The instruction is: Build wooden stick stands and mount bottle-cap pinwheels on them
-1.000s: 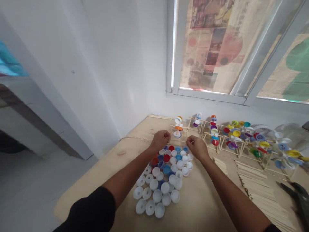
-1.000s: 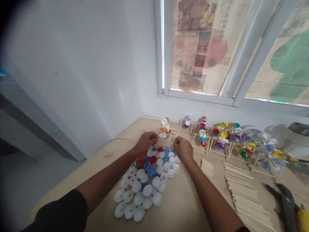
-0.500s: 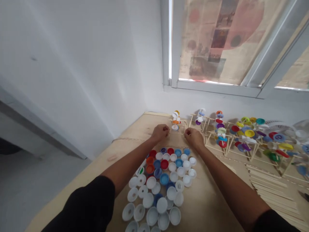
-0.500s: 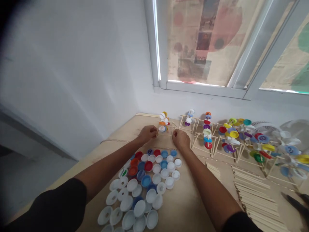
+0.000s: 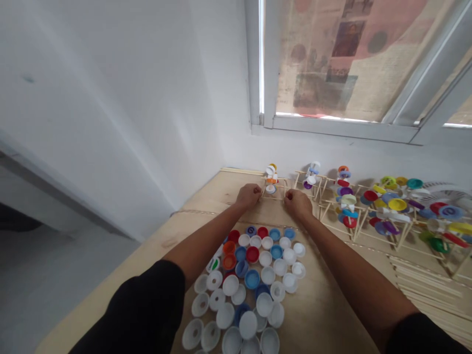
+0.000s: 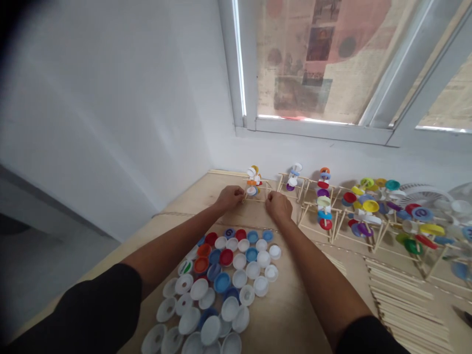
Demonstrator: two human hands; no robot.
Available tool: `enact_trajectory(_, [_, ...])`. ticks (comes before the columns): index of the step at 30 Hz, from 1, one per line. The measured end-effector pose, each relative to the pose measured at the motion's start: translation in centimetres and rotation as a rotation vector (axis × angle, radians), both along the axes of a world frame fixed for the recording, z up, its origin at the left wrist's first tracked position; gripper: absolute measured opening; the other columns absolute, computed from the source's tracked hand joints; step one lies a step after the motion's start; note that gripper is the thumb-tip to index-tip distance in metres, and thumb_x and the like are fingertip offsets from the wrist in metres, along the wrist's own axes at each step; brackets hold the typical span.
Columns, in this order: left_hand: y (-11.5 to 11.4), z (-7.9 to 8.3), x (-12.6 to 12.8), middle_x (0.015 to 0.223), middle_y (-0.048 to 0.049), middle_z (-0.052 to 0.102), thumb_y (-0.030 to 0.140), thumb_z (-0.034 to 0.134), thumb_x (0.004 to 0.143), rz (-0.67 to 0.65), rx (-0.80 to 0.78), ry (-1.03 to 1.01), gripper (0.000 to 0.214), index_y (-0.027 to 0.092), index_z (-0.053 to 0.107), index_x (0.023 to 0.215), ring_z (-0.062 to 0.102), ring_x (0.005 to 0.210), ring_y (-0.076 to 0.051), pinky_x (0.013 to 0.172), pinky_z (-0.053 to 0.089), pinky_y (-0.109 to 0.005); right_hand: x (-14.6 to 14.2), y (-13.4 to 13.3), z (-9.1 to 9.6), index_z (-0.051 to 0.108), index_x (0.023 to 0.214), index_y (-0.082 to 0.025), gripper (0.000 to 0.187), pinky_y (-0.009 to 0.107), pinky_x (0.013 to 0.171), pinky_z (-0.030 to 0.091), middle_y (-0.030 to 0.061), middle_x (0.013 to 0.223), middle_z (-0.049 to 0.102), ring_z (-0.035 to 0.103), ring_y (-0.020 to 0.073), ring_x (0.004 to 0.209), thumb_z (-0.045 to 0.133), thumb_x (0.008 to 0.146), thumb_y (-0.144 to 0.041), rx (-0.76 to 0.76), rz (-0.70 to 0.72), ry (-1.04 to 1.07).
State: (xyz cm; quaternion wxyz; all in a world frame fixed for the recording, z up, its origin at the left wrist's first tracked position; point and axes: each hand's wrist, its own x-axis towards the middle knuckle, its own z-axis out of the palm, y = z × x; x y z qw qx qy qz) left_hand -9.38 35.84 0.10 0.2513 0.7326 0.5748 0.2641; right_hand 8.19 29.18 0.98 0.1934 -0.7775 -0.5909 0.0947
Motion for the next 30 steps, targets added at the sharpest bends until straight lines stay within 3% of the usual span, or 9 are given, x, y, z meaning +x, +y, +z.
enact_trajectory(9, [-0.2, 0.2, 0.6, 0.069, 0.0003, 0.068, 0.009, 0.059, 0.068, 0.006, -0.005, 0.094, 0.015, 0.017, 0.07, 0.075, 0.062, 0.072, -0.013, 0.068, 0.045, -0.02, 0.0, -0.4, 0.0, 0.07, 0.083, -0.022, 0.018, 0.025, 0.064, 0.04, 0.0065, 0.086, 0.072, 0.065, 0.0196, 0.083, 0.054, 0.075, -0.02, 0.014, -0.022, 0.06])
enact_trajectory(15, [-0.4, 0.7, 0.9, 0.073, -0.0015, 0.069, 0.007, 0.06, 0.066, 0.013, -0.006, 0.148, 0.017, 0.017, 0.07, 0.074, 0.064, 0.075, -0.015, 0.069, 0.046, -0.021, -0.2, -2.4, 1.4, 0.068, 0.098, -0.019, 0.026, 0.028, 0.068, 0.042, 0.0086, 0.096, 0.071, 0.065, 0.021, 0.088, 0.05, 0.08, -0.021, 0.108, -0.036, 0.136])
enact_trajectory(22, [-0.6, 0.9, 1.3, 0.078, -0.0037, 0.071, 0.007, 0.061, 0.066, 0.028, -0.009, 0.193, 0.018, 0.017, 0.071, 0.076, 0.065, 0.081, -0.018, 0.073, 0.046, -0.023, -0.8, -8.2, 3.4, 0.066, 0.101, -0.019, 0.028, 0.026, 0.07, 0.046, 0.0047, 0.097, 0.071, 0.064, 0.0143, 0.075, 0.051, 0.078, -0.02, 0.217, 0.113, 0.239])
enact_trajectory(30, [-0.5, 0.9, 1.9, 0.088, -0.0053, 0.072, 0.009, 0.06, 0.07, 0.064, -0.007, 0.232, 0.021, 0.018, 0.071, 0.086, 0.065, 0.09, -0.017, 0.078, 0.047, -0.022, -0.5, -14.9, 4.1, 0.065, 0.1, -0.019, 0.027, 0.03, 0.065, 0.046, 0.0052, 0.091, 0.07, 0.061, 0.0153, 0.069, 0.047, 0.081, -0.027, 0.188, 0.285, 0.342])
